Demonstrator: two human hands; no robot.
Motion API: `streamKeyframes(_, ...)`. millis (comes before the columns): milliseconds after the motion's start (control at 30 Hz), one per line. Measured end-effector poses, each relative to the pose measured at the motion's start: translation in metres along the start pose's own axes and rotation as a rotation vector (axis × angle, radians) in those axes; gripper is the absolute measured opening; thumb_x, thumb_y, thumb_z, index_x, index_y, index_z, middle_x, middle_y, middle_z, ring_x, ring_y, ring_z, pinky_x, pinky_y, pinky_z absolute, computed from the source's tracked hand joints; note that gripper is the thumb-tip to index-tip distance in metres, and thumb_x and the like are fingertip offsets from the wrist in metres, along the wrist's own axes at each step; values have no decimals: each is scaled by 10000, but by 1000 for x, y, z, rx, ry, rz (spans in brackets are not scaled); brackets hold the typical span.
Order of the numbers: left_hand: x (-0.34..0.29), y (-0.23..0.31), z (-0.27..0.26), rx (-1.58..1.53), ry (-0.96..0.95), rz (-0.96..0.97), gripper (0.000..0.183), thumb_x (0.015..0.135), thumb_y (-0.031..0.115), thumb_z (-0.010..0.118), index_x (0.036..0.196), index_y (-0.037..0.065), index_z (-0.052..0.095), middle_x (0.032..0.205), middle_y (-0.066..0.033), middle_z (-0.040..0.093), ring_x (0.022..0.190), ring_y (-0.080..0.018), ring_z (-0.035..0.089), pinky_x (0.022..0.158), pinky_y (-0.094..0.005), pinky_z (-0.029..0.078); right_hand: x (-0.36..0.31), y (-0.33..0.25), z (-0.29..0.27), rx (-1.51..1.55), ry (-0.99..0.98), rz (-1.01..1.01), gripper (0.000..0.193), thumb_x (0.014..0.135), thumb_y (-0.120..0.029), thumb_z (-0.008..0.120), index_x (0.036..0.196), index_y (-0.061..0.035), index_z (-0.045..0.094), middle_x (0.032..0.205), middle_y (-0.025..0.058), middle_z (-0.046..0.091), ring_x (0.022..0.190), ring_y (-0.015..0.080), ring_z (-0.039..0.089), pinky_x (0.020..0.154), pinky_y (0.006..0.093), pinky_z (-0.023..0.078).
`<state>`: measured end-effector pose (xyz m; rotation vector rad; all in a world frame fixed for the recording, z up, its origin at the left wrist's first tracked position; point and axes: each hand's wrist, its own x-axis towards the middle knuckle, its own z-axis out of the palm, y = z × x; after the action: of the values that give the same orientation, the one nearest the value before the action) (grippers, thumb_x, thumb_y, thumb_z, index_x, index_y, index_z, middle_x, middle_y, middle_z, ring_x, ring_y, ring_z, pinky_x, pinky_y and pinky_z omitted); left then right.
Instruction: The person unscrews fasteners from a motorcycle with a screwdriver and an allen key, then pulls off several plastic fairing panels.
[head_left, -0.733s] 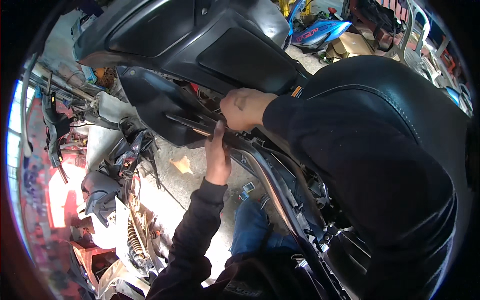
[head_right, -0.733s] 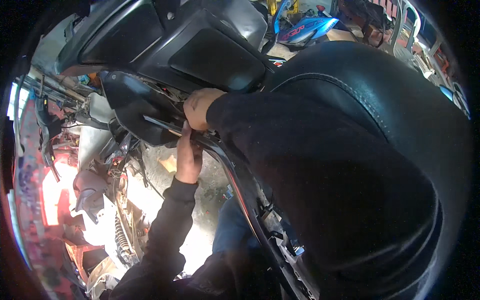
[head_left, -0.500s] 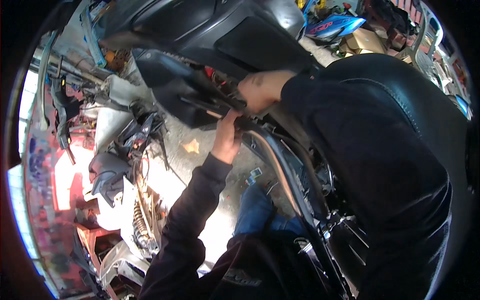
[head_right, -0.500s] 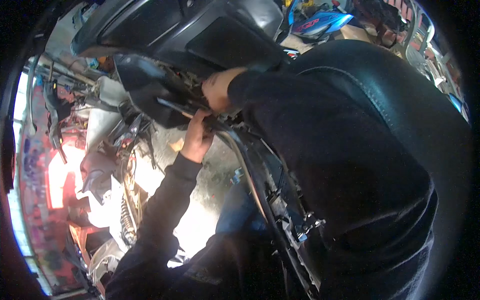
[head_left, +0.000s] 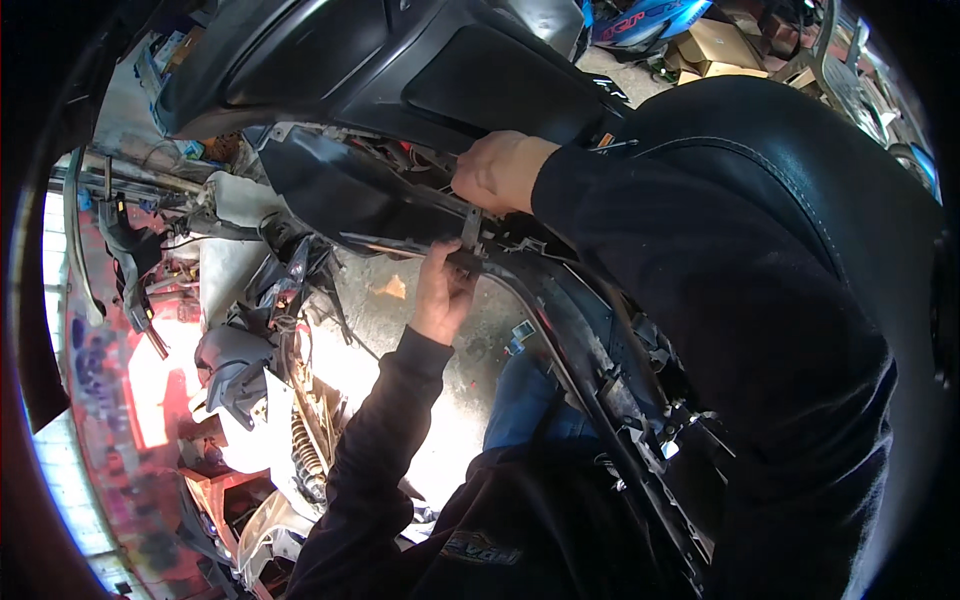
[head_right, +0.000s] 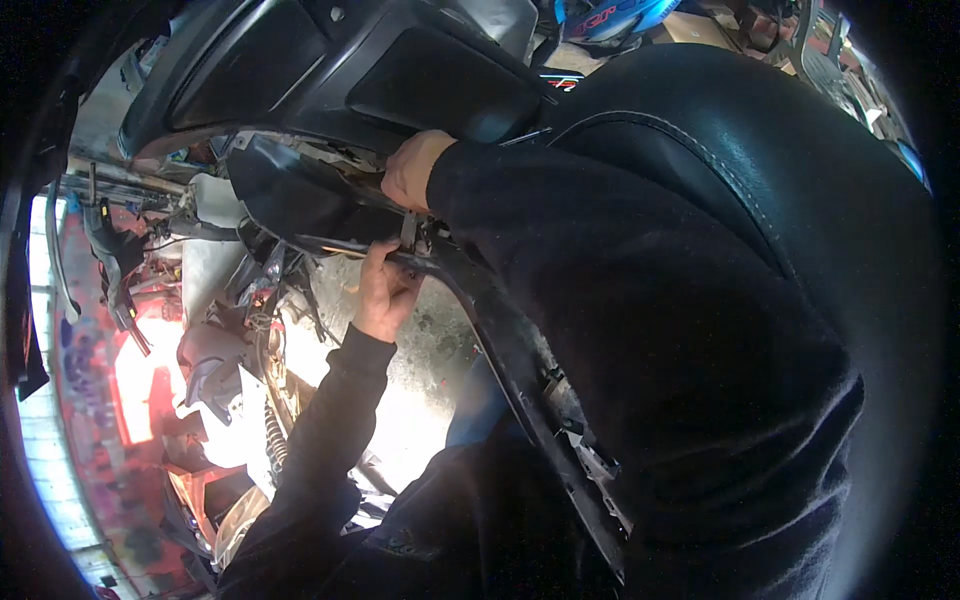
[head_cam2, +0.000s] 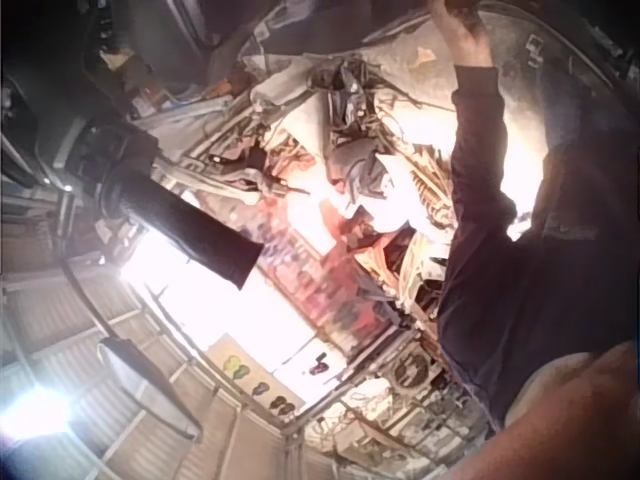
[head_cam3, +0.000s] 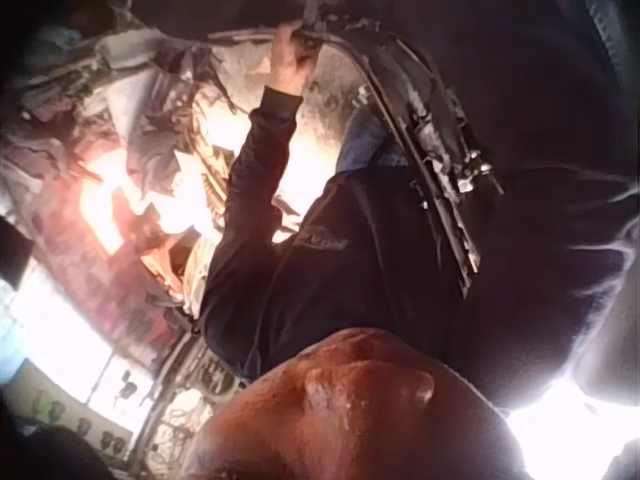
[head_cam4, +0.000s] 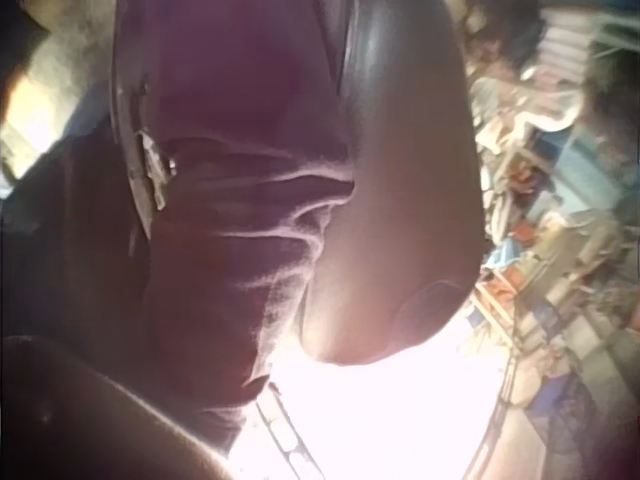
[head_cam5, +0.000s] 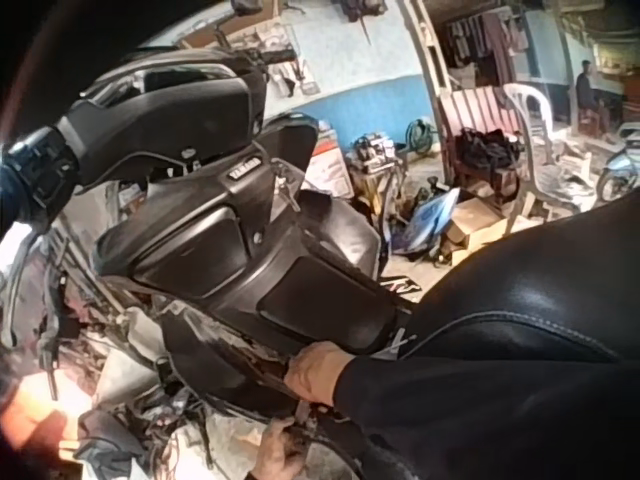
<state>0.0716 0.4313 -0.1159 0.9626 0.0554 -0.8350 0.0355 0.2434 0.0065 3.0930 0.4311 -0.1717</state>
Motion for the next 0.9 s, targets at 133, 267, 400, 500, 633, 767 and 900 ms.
streamKeyframes(133, 2, -6, -8, 56, -16, 26, 217, 789, 233, 656, 954, 115, 578, 938, -23, 634, 910, -171, 581, 918, -338, 392, 1, 1, 3, 5, -51, 22, 233, 743, -182, 680, 953, -91, 720, 979, 88, 700, 949, 280, 661, 758, 392, 539)
streamKeyframes(267, -1, -7, -6, 135, -5, 39, 236, 792, 243, 656, 979, 124, 574, 961, -19, 632, 929, -164, 579, 929, -343, 386, 2, -3, 0, 37, -132, 14, 245, 748, -174, 684, 965, -63, 711, 1006, 114, 692, 980, 282, 651, 812, 381, 525)
streamKeyframes(400, -1, -9, -9, 156, 12, 86, 259, 799, 252, 648, 1012, 134, 562, 977, -12, 629, 952, -157, 575, 944, -355, 371, -2, -11, -2, 33, -186, 92, 276, 758, -155, 697, 1014, -52, 705, 1063, 135, 680, 1046, 282, 631, 877, 368, 509)
streamKeyframes(500, -4, -8, -14, 137, -18, 62, 271, 802, 261, 645, 1024, 132, 560, 984, -10, 629, 966, -156, 572, 955, -359, 361, -5, -15, 4, 22, -161, 101, 254, 778, -131, 665, 1018, -62, 707, 1070, 131, 679, 1044, 277, 633, 869, 362, 511)
streamKeyframes(633, 0, -7, -20, 112, -47, 33, 288, 799, 270, 650, 1034, 128, 562, 1004, -8, 627, 986, -155, 566, 965, -353, 356, -5, -15, 4, 36, -192, 129, 237, 789, -113, 644, 1011, -61, 709, 1070, 133, 678, 1039, 276, 635, 862, 357, 514)
streamKeyframes(767, -4, -7, -16, 141, -55, 75, 299, 799, 287, 660, 1036, 132, 563, 1020, -8, 623, 994, -156, 561, 964, -349, 355, -4, -19, 10, 27, -189, 127, 229, 777, -119, 647, 989, -57, 710, 1031, 139, 685, 1004, 289, 645, 831, 365, 522)
streamKeyframes(900, -2, -11, -19, 163, -69, 105, 335, 818, 351, 669, 1054, 138, 564, 1040, -2, 619, 1013, -155, 555, 957, -342, 354, -7, -28, 44, -41, -67, 112, 232, 805, -216, 580, 935, -108, 738, 983, 88, 703, 943, 270, 668, 725, 419, 537)
